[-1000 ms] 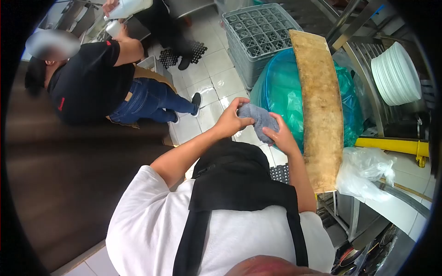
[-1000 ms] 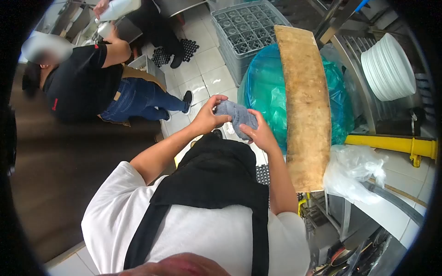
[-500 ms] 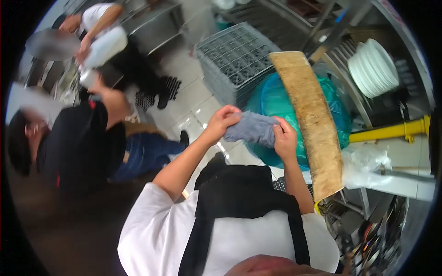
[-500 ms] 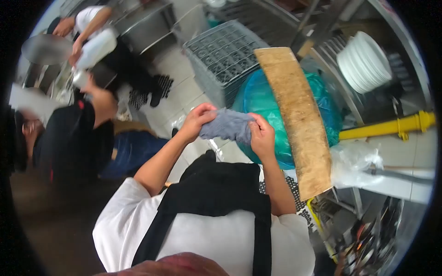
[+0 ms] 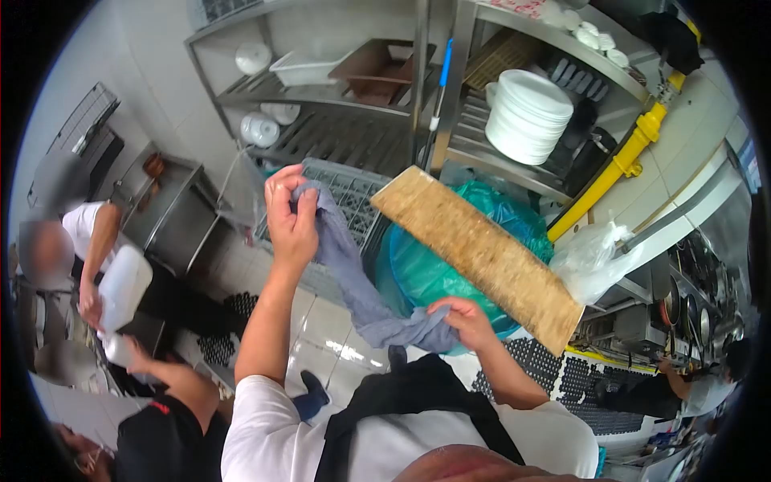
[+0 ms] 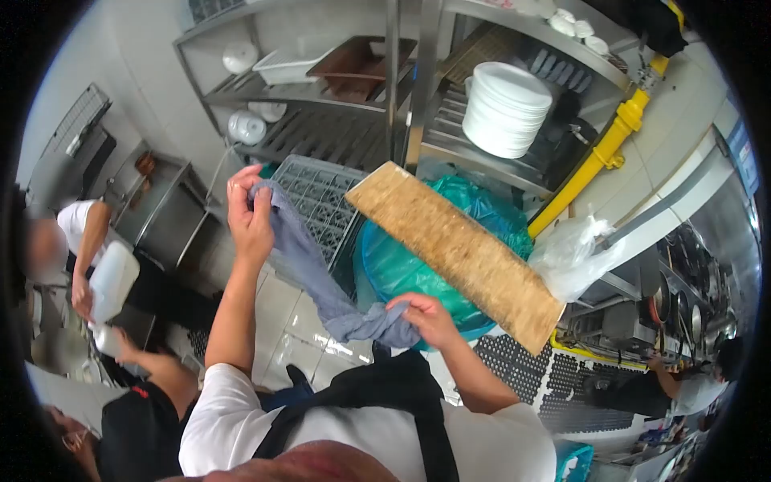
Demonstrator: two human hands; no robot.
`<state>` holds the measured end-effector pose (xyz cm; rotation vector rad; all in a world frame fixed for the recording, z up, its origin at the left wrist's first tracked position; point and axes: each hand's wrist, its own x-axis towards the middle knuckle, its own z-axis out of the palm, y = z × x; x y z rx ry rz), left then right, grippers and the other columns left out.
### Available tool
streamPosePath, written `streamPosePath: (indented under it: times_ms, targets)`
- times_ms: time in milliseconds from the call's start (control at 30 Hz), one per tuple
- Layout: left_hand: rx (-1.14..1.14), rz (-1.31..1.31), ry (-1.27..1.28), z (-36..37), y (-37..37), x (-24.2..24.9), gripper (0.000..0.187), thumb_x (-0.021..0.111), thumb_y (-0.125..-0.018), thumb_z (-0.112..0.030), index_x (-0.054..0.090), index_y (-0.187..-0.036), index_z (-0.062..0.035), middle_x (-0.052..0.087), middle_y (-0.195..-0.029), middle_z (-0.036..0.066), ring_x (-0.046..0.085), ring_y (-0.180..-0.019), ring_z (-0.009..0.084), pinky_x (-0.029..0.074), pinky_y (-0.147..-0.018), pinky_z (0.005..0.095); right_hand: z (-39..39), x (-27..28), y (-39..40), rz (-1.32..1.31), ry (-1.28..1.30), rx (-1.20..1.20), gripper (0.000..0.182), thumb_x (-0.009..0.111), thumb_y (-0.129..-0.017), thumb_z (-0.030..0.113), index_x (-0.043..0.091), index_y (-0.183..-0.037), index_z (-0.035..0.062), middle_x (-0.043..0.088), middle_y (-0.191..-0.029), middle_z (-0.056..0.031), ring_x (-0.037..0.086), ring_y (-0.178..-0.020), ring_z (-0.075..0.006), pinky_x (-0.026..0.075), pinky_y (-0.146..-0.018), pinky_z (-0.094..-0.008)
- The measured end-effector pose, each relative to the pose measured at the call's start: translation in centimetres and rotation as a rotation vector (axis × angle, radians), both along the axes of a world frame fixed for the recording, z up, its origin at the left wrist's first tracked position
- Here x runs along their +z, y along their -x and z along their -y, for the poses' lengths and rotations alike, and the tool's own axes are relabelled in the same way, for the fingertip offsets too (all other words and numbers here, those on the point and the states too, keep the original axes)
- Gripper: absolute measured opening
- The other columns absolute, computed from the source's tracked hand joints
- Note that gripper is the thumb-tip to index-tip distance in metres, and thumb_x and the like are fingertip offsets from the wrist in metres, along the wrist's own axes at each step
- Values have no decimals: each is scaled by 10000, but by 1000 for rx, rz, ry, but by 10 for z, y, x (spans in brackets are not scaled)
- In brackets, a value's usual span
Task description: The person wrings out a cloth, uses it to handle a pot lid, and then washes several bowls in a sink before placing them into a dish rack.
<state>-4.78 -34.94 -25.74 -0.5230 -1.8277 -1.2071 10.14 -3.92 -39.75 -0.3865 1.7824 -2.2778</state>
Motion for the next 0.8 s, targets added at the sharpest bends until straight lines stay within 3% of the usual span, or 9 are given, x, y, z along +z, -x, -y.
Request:
streamPosePath:
  times_ms: [133,300,367,500,567,600,633,700,800]
  targets:
    - [-353,77,-101,-50,25,65,133,608,-933,-114,559,-991,-6,559,-901,40,515,-818,104,437,-729,247,4,14,33,-10,-257,111,364,651,-885,205,638,-1172,-19,656,-1140,-118,598,-1091,-242,421,-994,-361]
    - [-551,123,96,-89,41,147,120,633,-938,-137,578,-967,-34,545,-846,-33,487,-781,39,425,-697,221,31,66,93,-172,247,171,782,670,-832,110,272,-1502,41,451,-1448,-137,494,-1289,-287,351,-1094,-433]
    - [-741,196,40,-106,52,158,178,689,-905,-175,590,-956,-37,569,-831,-35,510,-764,43,438,-675,226,56,98,121,-392,135,-9,827,717,-828,97,237,-1499,52,426,-1449,-147,518,-1234,-264,416,-1027,-393]
    - [-626,30,292,-107,75,177,279,787,-825,-249,613,-911,-50,588,-771,-16,532,-735,50,454,-651,234,88,132,176,-304,25,-161,453,684,-876,52,494,-1286,27,587,-1094,-46,571,-938,-123,478,-824,-274]
    - [-671,173,203,-90,98,190,392,767,-825,-413,641,-928,-56,603,-758,-16,564,-709,100,486,-670,272,74,158,189,-342,-7,-273,212,624,-922,44,602,-1129,9,599,-889,21,548,-790,-63,465,-739,-228]
    - [-616,178,199,-78,114,199,366,760,-816,-370,648,-905,-32,640,-791,35,604,-717,146,502,-672,309,66,172,189,-369,45,-350,141,599,-941,52,635,-1068,3,592,-825,44,536,-744,-48,454,-718,-218]
    - [-566,182,196,-65,133,206,341,752,-808,-327,655,-882,-9,677,-825,87,643,-726,192,518,-674,345,35,170,195,-429,123,-248,156,572,-970,94,633,-1069,-10,631,-901,14,543,-782,-42,440,-714,-208]
    - [-601,217,168,-39,168,209,264,637,-923,-259,653,-961,1,689,-876,86,637,-778,169,521,-729,301,20,194,197,-533,55,-573,208,564,-984,112,620,-1093,-57,662,-991,-46,582,-854,-76,460,-781,-230]
    - [-445,236,193,-8,210,204,230,699,-890,-241,662,-908,-15,681,-824,42,612,-769,128,497,-706,289,5,223,208,-512,129,-656,260,518,-1008,138,596,-1145,-69,651,-1054,-66,584,-960,-105,457,-886,-265]
